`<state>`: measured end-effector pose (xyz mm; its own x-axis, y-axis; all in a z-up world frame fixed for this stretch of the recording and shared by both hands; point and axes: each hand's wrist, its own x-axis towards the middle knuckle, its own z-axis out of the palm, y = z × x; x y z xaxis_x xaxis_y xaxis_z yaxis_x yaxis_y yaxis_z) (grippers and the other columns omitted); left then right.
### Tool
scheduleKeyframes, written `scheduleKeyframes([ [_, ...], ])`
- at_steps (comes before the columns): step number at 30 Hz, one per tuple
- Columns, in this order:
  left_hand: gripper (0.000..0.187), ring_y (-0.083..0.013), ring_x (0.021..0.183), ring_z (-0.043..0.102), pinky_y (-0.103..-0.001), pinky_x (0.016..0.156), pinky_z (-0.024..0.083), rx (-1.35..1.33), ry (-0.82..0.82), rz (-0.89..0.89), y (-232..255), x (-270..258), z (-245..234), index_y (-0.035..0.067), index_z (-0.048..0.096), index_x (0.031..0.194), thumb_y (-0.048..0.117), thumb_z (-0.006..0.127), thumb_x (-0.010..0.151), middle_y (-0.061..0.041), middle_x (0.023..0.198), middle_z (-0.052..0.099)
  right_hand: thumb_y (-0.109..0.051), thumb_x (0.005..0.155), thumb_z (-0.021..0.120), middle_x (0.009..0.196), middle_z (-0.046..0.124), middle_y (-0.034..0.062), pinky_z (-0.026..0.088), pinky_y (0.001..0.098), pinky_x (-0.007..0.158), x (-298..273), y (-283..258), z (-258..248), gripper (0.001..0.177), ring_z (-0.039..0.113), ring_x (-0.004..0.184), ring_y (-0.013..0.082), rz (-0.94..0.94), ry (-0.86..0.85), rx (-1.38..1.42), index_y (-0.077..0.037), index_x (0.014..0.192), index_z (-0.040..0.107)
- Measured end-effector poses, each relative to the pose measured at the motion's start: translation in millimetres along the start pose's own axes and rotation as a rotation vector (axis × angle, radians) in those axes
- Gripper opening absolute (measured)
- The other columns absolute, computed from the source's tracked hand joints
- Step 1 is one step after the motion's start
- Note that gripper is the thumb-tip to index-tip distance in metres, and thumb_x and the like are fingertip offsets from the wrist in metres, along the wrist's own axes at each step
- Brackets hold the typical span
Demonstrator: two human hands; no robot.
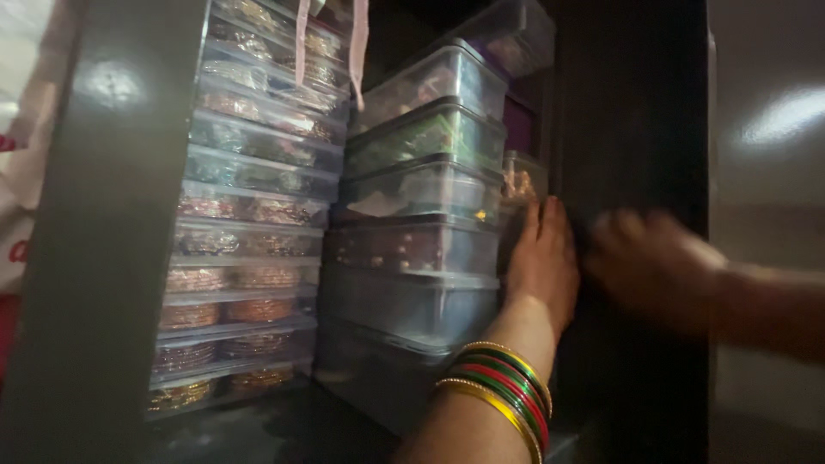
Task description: The person organizes several plastic storage containers containing jewelry and small items inside a metal cupboard. They move the containers between shelves and use a blue cloth to wipe down the exterior of the boxes and the internal surfaces of the cupboard.
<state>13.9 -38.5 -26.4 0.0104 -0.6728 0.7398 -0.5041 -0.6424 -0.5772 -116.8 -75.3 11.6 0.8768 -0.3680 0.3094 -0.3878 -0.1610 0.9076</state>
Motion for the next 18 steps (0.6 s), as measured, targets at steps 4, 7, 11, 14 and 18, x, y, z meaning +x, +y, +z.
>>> scheduleKeyframes([
  [4,0.066,-0.0378,0.154,0.014,-0.058,0.120,0.002,-0.004,0.000,-0.017,1,5,3,0.005,0.035,0.156,0.041,0.040,0.101,-0.019,0.165,0.025,-0.023,0.097,0.064,0.127,0.052,0.0144,0.049,0.0433,0.087,-4,-30,21,0.025,0.050,0.119,0.0319,-0.200,0.051,0.046,-0.008,0.118,0.064],
  [7,0.064,-0.0390,0.153,0.015,-0.059,0.120,0.003,0.065,0.010,0.014,1,1,5,0.003,0.035,0.155,0.039,0.038,0.102,-0.020,0.165,0.026,-0.025,0.095,0.068,0.131,0.050,0.0139,0.048,0.0424,0.093,9,-18,17,0.029,0.049,0.120,0.0304,-0.181,-0.003,0.059,-0.009,0.119,0.064],
  [11,0.058,-0.0406,0.157,0.014,-0.059,0.122,0.005,0.050,-0.079,0.069,3,1,5,0.007,0.041,0.153,0.041,0.038,0.105,-0.019,0.168,0.026,-0.027,0.081,0.078,0.131,0.054,0.0099,0.053,0.0348,0.093,26,30,7,0.049,0.053,0.122,0.0256,0.032,-0.009,-0.057,-0.013,0.125,0.062],
  [14,0.061,-0.0385,0.154,0.016,-0.061,0.122,0.006,0.073,0.005,0.008,2,0,5,0.004,0.039,0.154,0.041,0.037,0.106,-0.017,0.166,0.029,-0.035,0.074,0.082,0.135,0.053,0.0133,0.056,0.0372,0.092,29,31,13,0.070,0.057,0.119,0.0269,0.140,0.124,0.057,-0.012,0.135,0.057],
  [18,0.071,-0.0405,0.154,0.012,-0.060,0.119,0.006,0.058,-0.060,0.078,-2,-2,1,0.003,0.035,0.155,0.046,0.043,0.099,-0.019,0.164,0.026,-0.024,0.099,0.062,0.139,0.050,0.0117,0.052,0.0429,0.103,14,-38,29,0.030,0.051,0.129,0.0300,-0.013,-0.148,0.306,-0.013,0.128,0.063],
])
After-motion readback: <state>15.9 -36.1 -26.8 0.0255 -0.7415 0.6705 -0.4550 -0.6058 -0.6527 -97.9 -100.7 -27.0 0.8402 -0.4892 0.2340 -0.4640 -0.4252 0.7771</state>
